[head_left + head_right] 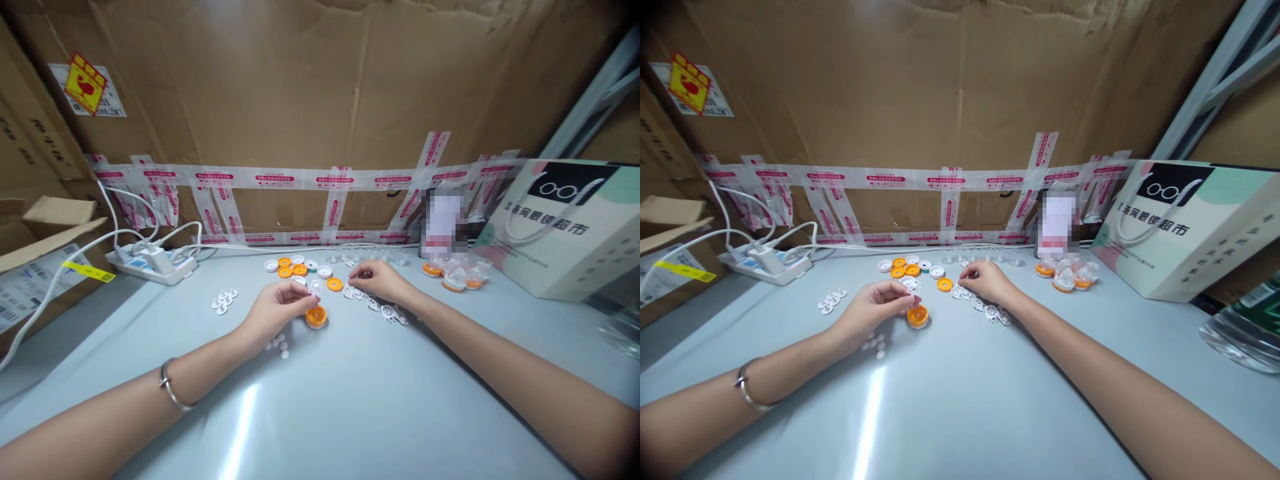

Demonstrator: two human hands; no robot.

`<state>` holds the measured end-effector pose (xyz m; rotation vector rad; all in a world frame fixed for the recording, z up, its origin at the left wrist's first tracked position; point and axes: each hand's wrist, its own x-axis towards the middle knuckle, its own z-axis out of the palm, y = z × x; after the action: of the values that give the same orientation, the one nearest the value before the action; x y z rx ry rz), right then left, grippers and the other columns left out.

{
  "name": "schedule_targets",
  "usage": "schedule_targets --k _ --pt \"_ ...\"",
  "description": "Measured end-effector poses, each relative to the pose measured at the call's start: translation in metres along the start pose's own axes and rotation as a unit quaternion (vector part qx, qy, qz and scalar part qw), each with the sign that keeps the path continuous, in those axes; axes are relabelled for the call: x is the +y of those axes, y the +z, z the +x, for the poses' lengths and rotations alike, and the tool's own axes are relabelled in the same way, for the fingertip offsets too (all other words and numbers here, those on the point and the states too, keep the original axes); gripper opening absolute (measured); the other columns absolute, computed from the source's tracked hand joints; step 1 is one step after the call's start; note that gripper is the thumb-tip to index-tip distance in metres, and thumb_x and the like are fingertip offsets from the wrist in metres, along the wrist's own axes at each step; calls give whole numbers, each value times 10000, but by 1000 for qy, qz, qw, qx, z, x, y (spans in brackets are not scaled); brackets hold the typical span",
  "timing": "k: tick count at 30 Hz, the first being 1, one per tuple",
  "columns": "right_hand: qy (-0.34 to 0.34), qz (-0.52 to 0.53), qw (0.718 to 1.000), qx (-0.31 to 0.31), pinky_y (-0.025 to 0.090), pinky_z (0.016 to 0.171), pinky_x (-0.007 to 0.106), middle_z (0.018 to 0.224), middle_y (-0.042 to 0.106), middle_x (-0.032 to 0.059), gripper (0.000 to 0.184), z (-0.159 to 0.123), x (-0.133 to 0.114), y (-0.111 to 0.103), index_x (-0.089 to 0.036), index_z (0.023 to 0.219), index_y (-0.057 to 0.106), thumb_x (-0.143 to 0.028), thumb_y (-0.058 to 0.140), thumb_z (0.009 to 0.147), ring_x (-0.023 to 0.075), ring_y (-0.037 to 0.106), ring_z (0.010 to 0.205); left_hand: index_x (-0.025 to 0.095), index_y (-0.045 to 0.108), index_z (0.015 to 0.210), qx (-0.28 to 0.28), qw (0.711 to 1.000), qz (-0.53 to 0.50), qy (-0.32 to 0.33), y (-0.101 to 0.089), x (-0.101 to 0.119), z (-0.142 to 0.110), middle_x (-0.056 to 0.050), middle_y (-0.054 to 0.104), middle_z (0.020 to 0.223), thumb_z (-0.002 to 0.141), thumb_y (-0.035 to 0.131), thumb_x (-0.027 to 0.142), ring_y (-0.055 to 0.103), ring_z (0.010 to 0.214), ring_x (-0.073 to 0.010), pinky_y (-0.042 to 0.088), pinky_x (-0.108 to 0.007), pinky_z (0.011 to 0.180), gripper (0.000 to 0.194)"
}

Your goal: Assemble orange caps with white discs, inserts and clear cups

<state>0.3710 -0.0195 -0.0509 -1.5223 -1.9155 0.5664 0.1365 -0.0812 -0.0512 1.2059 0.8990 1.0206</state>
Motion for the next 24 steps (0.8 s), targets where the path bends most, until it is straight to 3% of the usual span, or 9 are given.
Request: schedule_targets --k 4,8,12,15,20,24 --pt "7 35 999 8 339 500 232 540 527 -28 168 0 -3 -4 -164 678 662 -323 660 626 106 469 522 127 578 766 2 1000 3 4 -1 0 0 -39 698 774 637 751 292 668 799 -170 505 -240 715 272" --pt "8 127 992 -17 397 488 223 543 586 -33 255 -12 -20 -9 -171 809 576 -406 599 710 99 533 476 131 579 766 5 1000 6 7 -2 1 1 -35 695 774 640 747 294 662 796 -166 497 -236 706 266" --pt "26 313 942 -115 486 602 268 654 686 15 288 -31 -42 -8 -182 819 527 -400 663 689 150 657 609 132 564 756 5 1000 10 8 -2 1 0 -29 687 766 641 745 284 656 786 -151 485 -220 692 263" --pt "34 349 924 -150 493 650 271 683 692 15 275 -40 -51 -3 -175 806 550 -363 695 668 149 665 672 136 547 749 4 1000 13 6 -1 2 0 -28 684 753 633 747 293 657 783 -159 481 -229 691 279" --pt "69 333 934 -113 450 583 219 684 660 -1 250 -44 -54 5 -161 710 560 -342 717 638 107 619 641 137 511 722 10 1000 24 10 0 4 0 -33 672 757 637 741 307 655 794 -170 476 -239 694 298" --pt "101 370 918 -103 462 599 231 691 681 17 301 -49 -58 9 -172 648 474 -340 723 623 124 645 663 131 499 713 -3 999 33 25 0 3 1 -20 646 746 642 740 284 638 735 -136 482 -244 699 294"
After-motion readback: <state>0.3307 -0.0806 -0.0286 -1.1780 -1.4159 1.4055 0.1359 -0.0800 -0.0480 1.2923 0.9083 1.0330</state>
